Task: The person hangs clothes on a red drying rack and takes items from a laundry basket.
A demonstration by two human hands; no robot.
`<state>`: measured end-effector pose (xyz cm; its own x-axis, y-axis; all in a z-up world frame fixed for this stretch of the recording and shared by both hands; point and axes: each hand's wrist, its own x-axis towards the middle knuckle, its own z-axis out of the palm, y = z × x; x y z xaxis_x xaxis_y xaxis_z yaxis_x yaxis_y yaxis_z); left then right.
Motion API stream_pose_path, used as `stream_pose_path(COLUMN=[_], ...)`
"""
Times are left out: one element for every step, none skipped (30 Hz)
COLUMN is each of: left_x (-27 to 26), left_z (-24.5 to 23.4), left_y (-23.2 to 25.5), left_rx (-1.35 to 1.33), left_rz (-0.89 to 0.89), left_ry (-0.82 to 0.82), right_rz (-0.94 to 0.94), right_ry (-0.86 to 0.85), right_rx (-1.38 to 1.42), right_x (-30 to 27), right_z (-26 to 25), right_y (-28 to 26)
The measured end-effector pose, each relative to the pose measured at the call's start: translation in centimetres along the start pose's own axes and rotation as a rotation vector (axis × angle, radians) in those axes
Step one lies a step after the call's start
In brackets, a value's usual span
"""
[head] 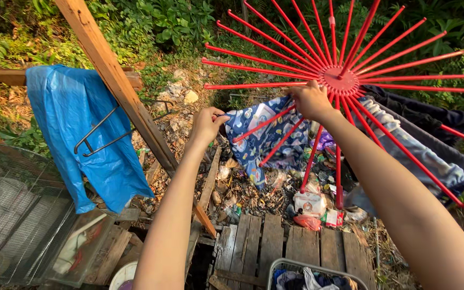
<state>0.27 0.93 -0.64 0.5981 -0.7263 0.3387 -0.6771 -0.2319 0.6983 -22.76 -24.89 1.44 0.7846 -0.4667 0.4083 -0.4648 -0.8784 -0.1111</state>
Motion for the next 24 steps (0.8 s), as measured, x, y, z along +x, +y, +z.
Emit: stream_pose_path(left_x=[-0.4, -0.7, -0.8, -0.8, -0.9, -1.0, -1.0, -1.1, -1.6, -2.2, -3.2, -4.4, -5.5, -6.8, -8.3, -9.8, -11.3, -13.3, -15.4, -17.2, -19.8, -22.5, -25.1, -28.0], left_z=[-0.1, 0.0, 0.1, 0.3, 0.6, 1.1, 1.5, 2.1, 2.9, 4.0, 5.2, 6.4, 7.5, 8.6, 9.9, 11.2, 12.5, 14.0, 15.6, 17.4, 19.3, 21.3, 23.3, 25.4], left_y=[0.0, 0.0, -0.1, -0.4, -0.8, -1.3, -1.9, -2.5, -3.0, -3.4, -3.8, -4.0, -4.1, -4.2, -4.2, -4.1, -4.2, -4.3, -4.4, -4.6, -5.0, -5.4, -5.6, -5.6], left_rx=[0.007, 0.003, -0.003, -0.008, -0.035, -0.061, -0.087, -0.111, -0.135, -0.159, -0.216, -0.272, -0.326, -0.322, -0.321, -0.32, -0.392, -0.466, -0.539, -0.571, -0.601, -0.631, -0.642, -0.653], left_rz=[-0.015, -0.016, -0.017, -0.019, -0.045, -0.071, -0.098, -0.058, -0.025, 0.007, -0.018, -0.043, -0.067, -0.109, -0.153, -0.196, -0.269, -0.341, -0.413, -0.416, -0.428, -0.441, -0.501, -0.561], left_ry=[-0.008, -0.02, -0.031, -0.042, -0.025, -0.008, 0.008, 0.08, 0.148, 0.216, 0.244, 0.273, 0.309, 0.294, 0.278, 0.261, 0.247, 0.234, 0.218, 0.223, 0.226, 0.23, 0.197, 0.164], right_rz=[0.065, -0.002, -0.069, -0.135, -0.165, -0.195, -0.225, -0.243, -0.257, -0.271, -0.255, -0.238, -0.228, -0.231, -0.233, -0.236, -0.253, -0.272, -0.288, -0.27, -0.249, -0.227, -0.26, -0.294], right_ry=[-0.041, 0.001, 0.044, 0.087, 0.101, 0.114, 0.127, 0.133, 0.132, 0.132, 0.103, 0.075, 0.049, 0.061, 0.072, 0.083, 0.136, 0.19, 0.244, 0.305, 0.357, 0.409, 0.427, 0.445], right_rx=[0.032, 0.101, 0.17, 0.239, 0.233, 0.227, 0.222, 0.283, 0.347, 0.411, 0.433, 0.456, 0.478, 0.499, 0.517, 0.535, 0.527, 0.519, 0.512, 0.507, 0.505, 0.503, 0.49, 0.477], right_x=[-0.3, -0.6, -1.0, -1.5, -2.3, -3.1, -3.9, -4.5, -5.5, -6.6, -8.0, -9.4, -10.5, -12.0, -13.8, -15.7, -17.3, -19.1, -21.1, -23.0, -25.3, -27.8, -30.1, -32.4], right_z=[-0.1, 0.1, 0.3, 0.5, 0.6, 0.6, 0.3, -0.2, -0.8, -1.5, -2.4, -3.4, -4.7, -5.8, -6.8, -7.6, -8.3, -8.9, -9.4, -9.8, -9.8, -9.7, -9.5, -9.0], right_y=[0.3, 0.6, 0.9, 1.1, 1.1, 1.0, 0.9, 0.7, 0.4, 0.0, -0.4, -0.6, -1.0, -1.3, -1.5, -1.8, -2.0, -2.1, -2.1, -1.9, -1.7, -1.4, -1.0, -0.6])
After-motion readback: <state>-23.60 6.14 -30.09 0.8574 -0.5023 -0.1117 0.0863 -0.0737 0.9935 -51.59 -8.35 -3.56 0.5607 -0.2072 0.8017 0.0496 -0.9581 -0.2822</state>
